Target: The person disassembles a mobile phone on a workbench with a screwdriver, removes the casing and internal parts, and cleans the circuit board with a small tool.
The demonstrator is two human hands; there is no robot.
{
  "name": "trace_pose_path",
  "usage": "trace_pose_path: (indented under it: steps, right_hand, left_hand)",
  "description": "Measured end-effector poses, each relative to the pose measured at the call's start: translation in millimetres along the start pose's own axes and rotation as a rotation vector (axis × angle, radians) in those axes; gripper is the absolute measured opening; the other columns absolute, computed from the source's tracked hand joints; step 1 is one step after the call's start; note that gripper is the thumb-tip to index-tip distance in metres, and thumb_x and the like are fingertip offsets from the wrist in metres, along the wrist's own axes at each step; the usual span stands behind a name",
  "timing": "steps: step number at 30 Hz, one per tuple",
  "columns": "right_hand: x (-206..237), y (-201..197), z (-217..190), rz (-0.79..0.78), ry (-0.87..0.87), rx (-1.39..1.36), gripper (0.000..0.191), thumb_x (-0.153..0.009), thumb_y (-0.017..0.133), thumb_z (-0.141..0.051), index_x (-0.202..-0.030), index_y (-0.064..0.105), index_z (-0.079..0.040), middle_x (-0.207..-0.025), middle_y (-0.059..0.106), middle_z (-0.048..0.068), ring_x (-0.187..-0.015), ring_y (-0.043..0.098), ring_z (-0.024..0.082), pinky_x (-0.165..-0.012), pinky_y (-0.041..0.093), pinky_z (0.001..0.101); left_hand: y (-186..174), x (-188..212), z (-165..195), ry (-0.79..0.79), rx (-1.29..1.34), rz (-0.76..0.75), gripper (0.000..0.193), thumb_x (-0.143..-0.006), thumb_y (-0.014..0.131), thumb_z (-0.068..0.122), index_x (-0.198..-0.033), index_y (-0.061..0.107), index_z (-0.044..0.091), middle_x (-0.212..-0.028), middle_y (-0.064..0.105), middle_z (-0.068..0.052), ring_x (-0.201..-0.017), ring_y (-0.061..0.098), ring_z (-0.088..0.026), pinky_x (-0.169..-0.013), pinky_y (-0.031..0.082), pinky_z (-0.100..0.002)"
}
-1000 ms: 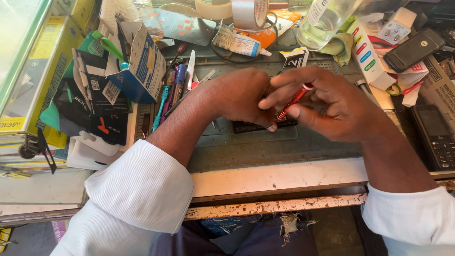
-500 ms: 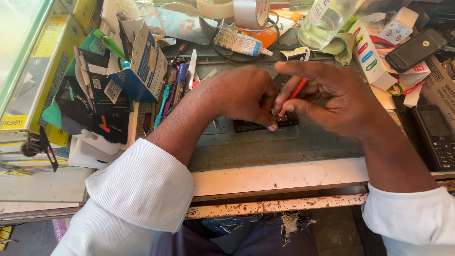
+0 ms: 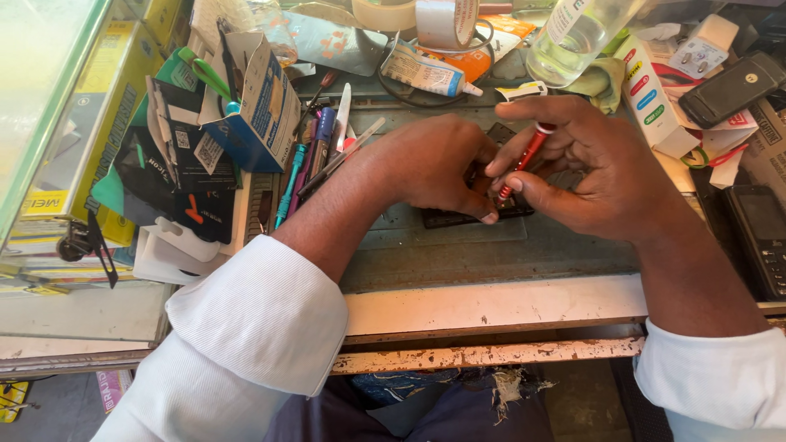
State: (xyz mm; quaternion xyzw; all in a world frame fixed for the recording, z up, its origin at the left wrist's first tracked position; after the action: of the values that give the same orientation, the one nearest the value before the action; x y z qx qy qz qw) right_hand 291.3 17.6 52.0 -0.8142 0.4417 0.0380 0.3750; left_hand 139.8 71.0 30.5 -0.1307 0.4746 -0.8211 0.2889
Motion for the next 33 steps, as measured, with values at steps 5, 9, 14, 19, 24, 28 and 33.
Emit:
trace_pose_path:
  steps: [5, 9, 14, 19, 24, 28, 33]
  right_hand:
    - [3.6, -7.9, 0.8, 0.081, -0.039, 0.122, 0.058, -0.097, 0.071, 0.003, -0.149, 0.047, -0.004, -0.106, 0.074, 0.012, -0.095, 0.075, 0.016, -0.083, 0.062, 0.0267]
    - [5.7, -14.8, -1.8, 0.19, -0.087, 0.197, 0.058, -0.098, 0.076, 0.0, -0.148, 0.047, -0.003, -0.101, 0.073, 0.012, -0.094, 0.075, 0.015, -0.084, 0.062, 0.0254]
    - [5.3, -17.8, 0.4, 0.277, -0.084, 0.164, 0.058, -0.095, 0.076, 0.001, -0.144, 0.045, 0.0, -0.106, 0.071, 0.016, -0.1, 0.074, 0.019, -0.087, 0.064, 0.0284]
    - [6.1, -19.5, 1.2, 0.295, -0.13, 0.167, 0.056, -0.101, 0.073, 0.007, -0.146, 0.041, 0.001, -0.106, 0.07, 0.019, -0.103, 0.074, 0.022, -0.091, 0.066, 0.0312]
    - [7.4, -20.5, 5.7, 0.289, -0.137, 0.087, 0.055, -0.105, 0.07, 0.01, -0.15, 0.039, 0.0, -0.108, 0.071, 0.019, -0.102, 0.075, 0.022, -0.093, 0.066, 0.0316]
    - [5.9, -12.3, 9.5, 0.24, -0.128, 0.002, 0.055, -0.104, 0.069, 0.012, -0.149, 0.04, 0.0, -0.107, 0.071, 0.019, -0.1, 0.075, 0.022, -0.092, 0.067, 0.0322]
    - [-0.8, 8.8, 6.8, 0.14, -0.156, -0.113, 0.059, -0.102, 0.068, 0.011, -0.152, 0.04, -0.002, -0.106, 0.073, 0.017, -0.101, 0.077, 0.023, -0.094, 0.067, 0.0343]
  left_hand:
    - [8.7, -9.3, 0.9, 0.02, -0.025, 0.035, 0.035, -0.069, 0.09, 0.044, -0.085, 0.078, 0.014, -0.08, 0.076, -0.005, -0.078, 0.073, -0.027, -0.069, 0.055, -0.043]
    - [8.2, -12.9, 0.9, 0.154, 0.067, 0.048, 0.022, -0.071, 0.088, 0.033, -0.083, 0.08, 0.016, -0.079, 0.079, -0.001, -0.076, 0.075, -0.021, -0.067, 0.056, -0.039]
    - [0.8, -14.1, -0.2, 0.293, 0.216, 0.061, 0.016, -0.075, 0.088, 0.027, -0.084, 0.081, 0.016, -0.078, 0.078, 0.0, -0.073, 0.076, -0.015, -0.067, 0.057, -0.034]
    - [-4.0, -15.3, -8.2, 0.178, 0.131, 0.043, 0.016, -0.078, 0.087, 0.026, -0.082, 0.079, 0.013, -0.072, 0.076, 0.0, -0.066, 0.073, -0.016, -0.063, 0.055, -0.033]
    - [-8.8, -13.1, -12.7, 0.152, 0.102, 0.061, 0.015, -0.077, 0.087, 0.026, -0.078, 0.079, 0.013, -0.07, 0.075, -0.001, -0.066, 0.073, -0.016, -0.063, 0.055, -0.034]
    - [-16.4, -8.0, -19.8, 0.084, 0.006, 0.15, 0.015, -0.076, 0.087, 0.026, -0.076, 0.078, 0.014, -0.072, 0.075, -0.001, -0.069, 0.073, -0.019, -0.064, 0.054, -0.037]
    - [-23.0, -5.7, -28.6, -0.034, -0.107, 0.276, 0.01, -0.073, 0.085, 0.022, -0.074, 0.077, 0.016, -0.074, 0.075, -0.001, -0.075, 0.073, -0.023, -0.066, 0.056, -0.041]
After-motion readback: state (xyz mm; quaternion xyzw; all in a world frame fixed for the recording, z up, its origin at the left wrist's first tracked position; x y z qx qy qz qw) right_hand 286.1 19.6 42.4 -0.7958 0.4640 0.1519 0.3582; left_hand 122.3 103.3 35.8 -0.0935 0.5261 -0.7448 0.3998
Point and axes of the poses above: each hand's wrist, its own x-axis away from the middle knuckle, its own y-axis out of the palm, z = x × y, the point moved 5 cm from there along -x, towards the middle knuckle
